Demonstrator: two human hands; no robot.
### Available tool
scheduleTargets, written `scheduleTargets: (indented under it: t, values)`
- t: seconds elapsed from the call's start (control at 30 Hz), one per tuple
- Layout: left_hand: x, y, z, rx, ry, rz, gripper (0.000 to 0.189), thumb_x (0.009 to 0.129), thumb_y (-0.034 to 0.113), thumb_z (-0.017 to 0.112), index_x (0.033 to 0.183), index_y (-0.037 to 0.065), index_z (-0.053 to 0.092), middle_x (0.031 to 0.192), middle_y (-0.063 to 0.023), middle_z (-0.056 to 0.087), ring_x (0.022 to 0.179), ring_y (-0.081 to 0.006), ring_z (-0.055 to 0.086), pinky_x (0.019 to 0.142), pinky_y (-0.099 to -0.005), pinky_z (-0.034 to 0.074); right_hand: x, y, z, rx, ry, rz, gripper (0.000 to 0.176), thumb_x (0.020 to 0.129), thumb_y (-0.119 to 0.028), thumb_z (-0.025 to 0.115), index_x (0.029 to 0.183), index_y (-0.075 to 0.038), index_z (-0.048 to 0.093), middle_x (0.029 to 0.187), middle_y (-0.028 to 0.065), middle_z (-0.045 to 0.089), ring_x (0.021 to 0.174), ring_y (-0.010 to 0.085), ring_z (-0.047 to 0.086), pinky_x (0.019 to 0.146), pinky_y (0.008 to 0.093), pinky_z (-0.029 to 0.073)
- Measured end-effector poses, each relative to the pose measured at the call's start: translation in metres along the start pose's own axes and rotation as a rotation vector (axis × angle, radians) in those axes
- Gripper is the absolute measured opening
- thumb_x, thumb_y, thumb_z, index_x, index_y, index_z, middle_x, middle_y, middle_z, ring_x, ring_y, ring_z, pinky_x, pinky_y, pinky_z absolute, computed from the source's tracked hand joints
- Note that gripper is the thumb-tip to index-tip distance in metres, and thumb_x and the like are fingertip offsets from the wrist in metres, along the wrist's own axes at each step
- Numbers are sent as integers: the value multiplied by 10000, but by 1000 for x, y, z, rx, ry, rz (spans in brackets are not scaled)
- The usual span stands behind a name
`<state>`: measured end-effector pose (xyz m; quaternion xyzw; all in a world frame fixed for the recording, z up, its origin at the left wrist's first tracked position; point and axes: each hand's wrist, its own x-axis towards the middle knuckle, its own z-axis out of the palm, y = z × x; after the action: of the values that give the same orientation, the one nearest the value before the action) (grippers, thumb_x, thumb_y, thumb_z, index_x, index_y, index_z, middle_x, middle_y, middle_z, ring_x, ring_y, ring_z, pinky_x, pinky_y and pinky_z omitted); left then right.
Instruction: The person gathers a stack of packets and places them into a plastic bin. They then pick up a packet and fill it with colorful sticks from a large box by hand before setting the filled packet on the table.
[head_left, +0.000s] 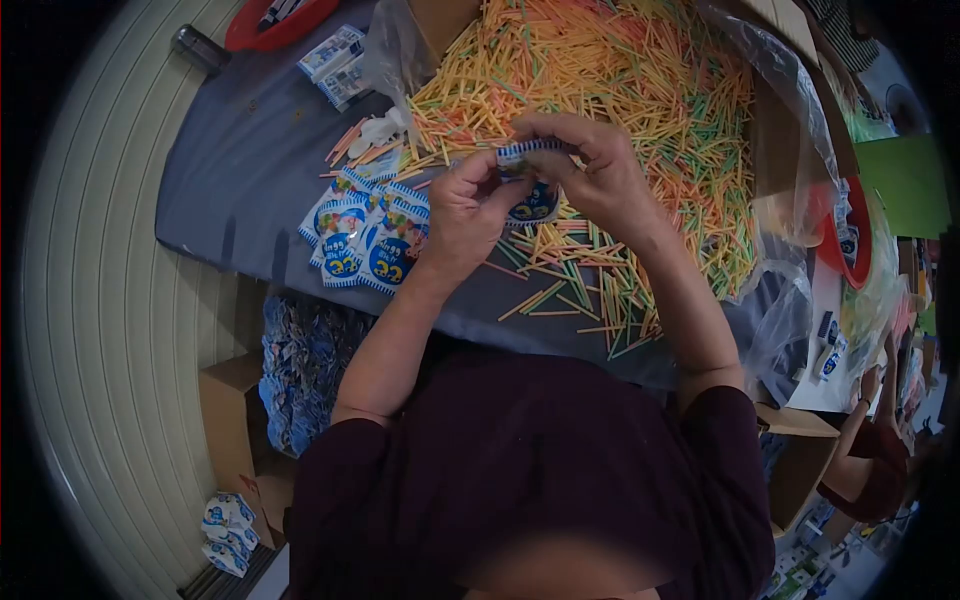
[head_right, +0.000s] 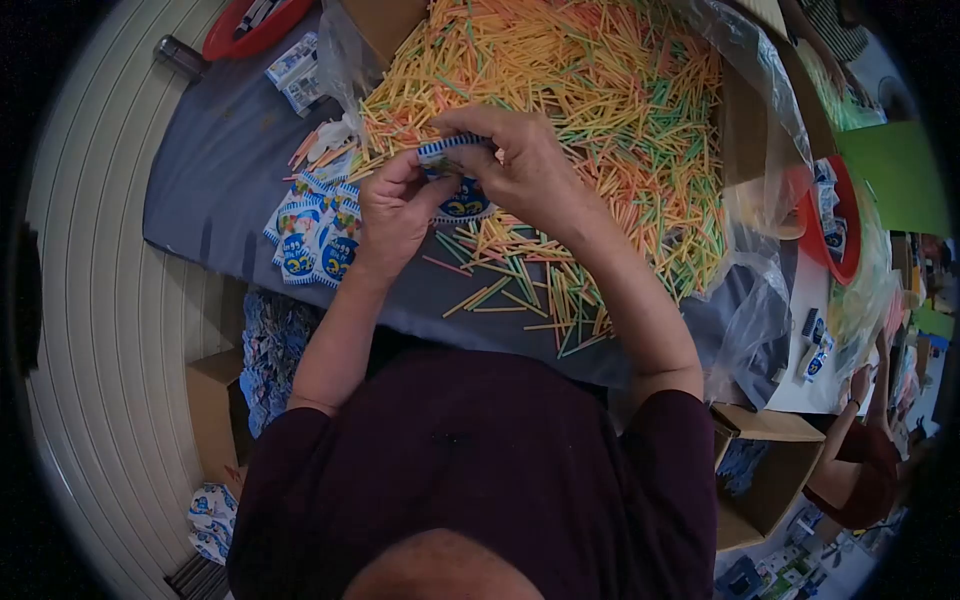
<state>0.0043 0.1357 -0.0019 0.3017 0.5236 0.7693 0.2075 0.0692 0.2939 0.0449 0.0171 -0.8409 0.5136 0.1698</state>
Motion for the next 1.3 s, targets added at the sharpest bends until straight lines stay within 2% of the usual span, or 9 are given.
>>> scheduleTargets:
  t: [0.1,0.2,0.4,0.63,0.7,0.83,0.97,1.23,1.3]
  values:
    - [-6,7,-9,-17,71,-38,191,901,-34,650,1090,-14,655,962,-25,694,861,-73,645,779,-224,537,1,-4,12,403,240,24,252,817,28,691,1059,-38,718,822,88,711,756,161,687,720,280,563]
    - [-14,10,-19,14,-22,-32,286,892,-58,646,1173,-12,621,997,-33,684,899,-83,641,799,-227,539,-7,7,2,379,-113,115,224,809,23,711,1020,-51,721,779,65,702,728,137,669,699,268,553]
    - [-34,21,-16,-36,46,-90,521,850,-95,666,1338,-5,509,1029,-42,667,942,-80,629,840,-222,531,-19,0,17,166,-88,-43,185,775,31,713,954,-6,683,805,79,699,732,142,671,652,301,510]
    - [-84,48,-66,646,135,-250,534,831,-45,678,1342,15,535,964,-107,691,840,-140,654,758,-268,504,-34,6,-1,-7,-301,39,143,817,7,690,960,9,681,801,97,693,681,139,620,616,304,482]
    - [-83,45,-85,1214,165,-67,589,771,5,724,1334,65,563,899,-190,647,792,-290,617,740,-381,500,-31,23,-22,-113,-122,122,144,833,-7,673,976,14,684,786,89,692,658,149,613,598,308,471]
    - [-78,40,-86,1501,82,130,600,766,44,740,1338,72,563,949,-163,619,913,-311,572,827,-424,467,-28,41,-63,-480,165,30,194,815,-67,688,997,-2,697,765,97,685,650,249,632,611,336,481]
    - [-63,49,-62,1661,227,140,527,755,96,747,1263,84,609,1081,-120,553,992,-340,501,874,-468,427,-28,49,-88,-715,83,165,275,801,-73,674,1072,-41,704,1037,163,681,913,340,664,802,419,519]
    - [-27,0,-31,1528,-218,252,238,733,82,686,954,0,651,916,-114,558,904,-294,563,724,-381,500,35,84,-80,-910,66,-89,325,817,-79,672,1141,-62,673,1181,147,590,1086,351,581,875,450,496]
    - [-31,-7,-28,1588,-267,289,210,731,65,656,928,-8,646,892,-111,553,880,-284,570,681,-367,511,50,90,-77,-1320,69,-87,367,810,-71,660,1177,-96,669,1245,121,560,1163,326,525,919,475,468]
